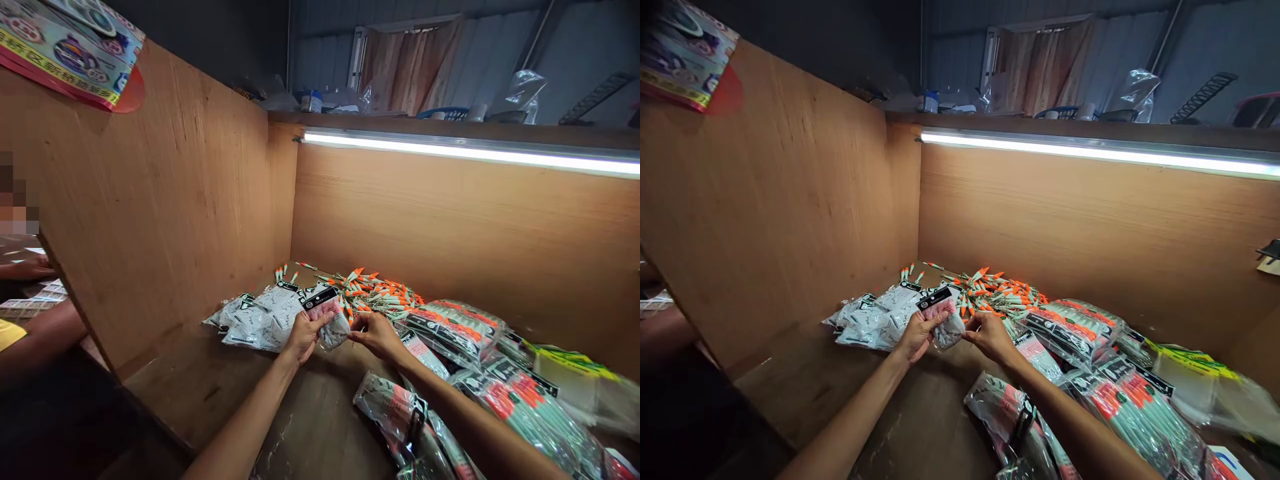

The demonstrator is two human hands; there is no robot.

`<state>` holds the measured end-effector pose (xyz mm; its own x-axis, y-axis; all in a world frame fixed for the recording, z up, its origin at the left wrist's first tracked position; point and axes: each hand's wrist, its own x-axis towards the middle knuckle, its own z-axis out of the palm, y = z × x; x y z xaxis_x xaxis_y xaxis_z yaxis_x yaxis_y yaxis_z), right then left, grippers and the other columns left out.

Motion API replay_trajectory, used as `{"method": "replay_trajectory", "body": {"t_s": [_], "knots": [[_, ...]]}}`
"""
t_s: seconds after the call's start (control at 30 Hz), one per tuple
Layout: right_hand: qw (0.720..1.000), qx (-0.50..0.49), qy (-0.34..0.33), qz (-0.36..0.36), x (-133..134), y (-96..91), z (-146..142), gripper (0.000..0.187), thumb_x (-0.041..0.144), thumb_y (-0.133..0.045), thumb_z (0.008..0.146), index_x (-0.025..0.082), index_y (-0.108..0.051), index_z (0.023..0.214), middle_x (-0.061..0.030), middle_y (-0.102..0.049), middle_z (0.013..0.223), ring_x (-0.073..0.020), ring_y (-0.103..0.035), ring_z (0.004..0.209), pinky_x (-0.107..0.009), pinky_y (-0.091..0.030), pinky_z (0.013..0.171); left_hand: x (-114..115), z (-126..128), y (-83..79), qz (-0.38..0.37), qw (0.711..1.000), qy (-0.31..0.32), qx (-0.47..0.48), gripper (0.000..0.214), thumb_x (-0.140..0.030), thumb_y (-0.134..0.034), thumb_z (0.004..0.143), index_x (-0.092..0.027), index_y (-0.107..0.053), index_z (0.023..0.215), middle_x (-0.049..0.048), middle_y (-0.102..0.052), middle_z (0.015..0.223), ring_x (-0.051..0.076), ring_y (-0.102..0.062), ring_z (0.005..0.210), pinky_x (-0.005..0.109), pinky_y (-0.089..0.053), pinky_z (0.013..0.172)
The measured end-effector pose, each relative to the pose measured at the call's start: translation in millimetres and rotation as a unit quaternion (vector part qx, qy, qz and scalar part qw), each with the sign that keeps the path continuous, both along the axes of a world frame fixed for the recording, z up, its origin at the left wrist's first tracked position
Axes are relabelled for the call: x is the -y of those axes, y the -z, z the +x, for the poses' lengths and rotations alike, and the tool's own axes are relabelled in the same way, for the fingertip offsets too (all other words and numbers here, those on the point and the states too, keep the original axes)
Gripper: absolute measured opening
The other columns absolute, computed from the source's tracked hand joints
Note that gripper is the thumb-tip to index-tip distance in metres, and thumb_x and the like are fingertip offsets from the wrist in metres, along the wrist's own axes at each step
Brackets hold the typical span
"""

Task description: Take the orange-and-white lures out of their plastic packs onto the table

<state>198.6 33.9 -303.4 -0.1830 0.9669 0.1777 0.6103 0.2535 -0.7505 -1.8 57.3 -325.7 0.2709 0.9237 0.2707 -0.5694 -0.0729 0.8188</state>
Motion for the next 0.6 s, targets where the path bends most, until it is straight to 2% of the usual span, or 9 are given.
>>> {"method": "replay_trajectory", "body": {"t_s": [0.13,0.2,0.3,0.4,0.43,0.47,0.53,0.57,0.6], "knots": [[0.998,-0.026,-0.054,-0.005,-1.8,-0.5,4.2,0.019,0.033,-0.077,0.075,0.017,-0.066,0.073,0.0011,-0.065,0.069,-0.0132,-0.054,0.064,-0.025,-0.039,0.062,-0.2,0.4,1.4,0.038,0.998,-0.027,-0.033,0.04,-0.035,-0.086,0.073,-0.014,-0.078,0.105,0.0118,-0.078,0.106,0.026,-0.073,0.096,0.037,-0.056,0.091],[0.997,-0.022,-0.068,0.021,1.7,-0.6,4.7,0.022,0.033,-0.075,0.078,0.018,-0.062,0.071,0.0017,-0.061,0.069,-0.0127,-0.052,0.064,-0.025,-0.038,0.062,-3.0,-0.1,5.1,0.039,0.997,-0.042,-0.049,0.042,-0.034,-0.088,0.07,-0.014,-0.078,0.106,0.0104,-0.078,0.103,0.024,-0.073,0.089,0.035,-0.057,0.086],[0.981,0.047,-0.066,0.176,14.8,0.8,2.2,0.018,0.027,-0.065,0.089,0.019,-0.061,0.074,-0.0022,-0.063,0.08,-0.0148,-0.054,0.072,-0.027,-0.041,0.067,-8.5,-1.1,13.8,-0.052,0.995,-0.065,-0.057,0.046,-0.035,-0.092,0.063,-0.013,-0.078,0.1,0.0095,-0.079,0.093,0.022,-0.072,0.076,0.031,-0.058,0.073],[0.932,0.129,-0.134,0.31,27.5,2.1,-2.2,0.017,0.024,-0.052,0.099,0.022,-0.066,0.089,-0.0071,-0.066,0.096,-0.0185,-0.057,0.086,-0.032,-0.044,0.078,-12.2,-1.7,22.2,-0.172,0.983,-0.037,-0.045,0.045,-0.035,-0.093,0.058,-0.009,-0.078,0.091,0.0106,-0.079,0.083,0.02,-0.07,0.065,0.029,-0.056,0.062],[0.924,0.137,-0.147,0.324,29.4,1.7,-4.0,0.013,0.027,-0.054,0.098,0.023,-0.067,0.099,-0.0091,-0.067,0.104,-0.0206,-0.058,0.093,-0.034,-0.045,0.083,-12.7,-1.7,24.0,-0.186,0.981,-0.029,-0.04,0.044,-0.034,-0.093,0.057,-0.009,-0.078,0.09,0.0108,-0.078,0.082,0.019,-0.069,0.063,0.029,-0.056,0.061],[0.925,0.132,-0.147,0.324,29.8,0.8,-5.9,0.018,0.031,-0.059,0.096,0.024,-0.065,0.112,-0.0111,-0.066,0.112,-0.0231,-0.058,0.099,-0.037,-0.046,0.087,-12.8,-1.6,25.2,-0.186,0.981,-0.027,-0.036,0.043,-0.032,-0.093,0.057,-0.009,-0.077,0.089,0.0107,-0.078,0.081,0.019,-0.069,0.063,0.028,-0.055,0.06],[0.938,0.109,-0.125,0.304,27.7,-2.6,-10.5,0.041,0.038,-0.068,0.091,0.024,-0.059,0.128,-0.0135,-0.064,0.12,-0.0269,-0.057,0.107,-0.041,-0.047,0.091,-12.6,-1.1,25.9,-0.172,0.984,-0.036,-0.03,0.042,-0.03,-0.093,0.058,-0.009,-0.077,0.09,0.0105,-0.078,0.081,0.019,-0.07,0.063,0.027,-0.054,0.059],[0.943,0.105,-0.121,0.292,26.3,-4.7,-13.1,0.04,0.039,-0.068,0.091,0.024,-0.06,0.127,-0.0127,-0.065,0.117,-0.0271,-0.057,0.105,-0.042,-0.048,0.091,-12.5,-0.9,25.7,-0.166,0.985,-0.037,-0.03,0.042,-0.029,-0.093,0.059,-0.009,-0.076,0.091,0.0106,-0.078,0.082,0.019,-0.07,0.063,0.027,-0.054,0.059],[0.944,0.11,-0.125,0.285,25.5,-6.7,-15.4,0.029,0.036,-0.065,0.093,0.026,-0.064,0.12,-0.0109,-0.067,0.11,-0.0262,-0.058,0.101,-0.042,-0.048,0.089,-12.5,-0.9,25.4,-0.163,0.986,-0.035,-0.03,0.041,-0.029,-0.092,0.06,-0.009,-0.076,0.092,0.0107,-0.078,0.082,0.019,-0.07,0.063,0.027,-0.054,0.059]]}}
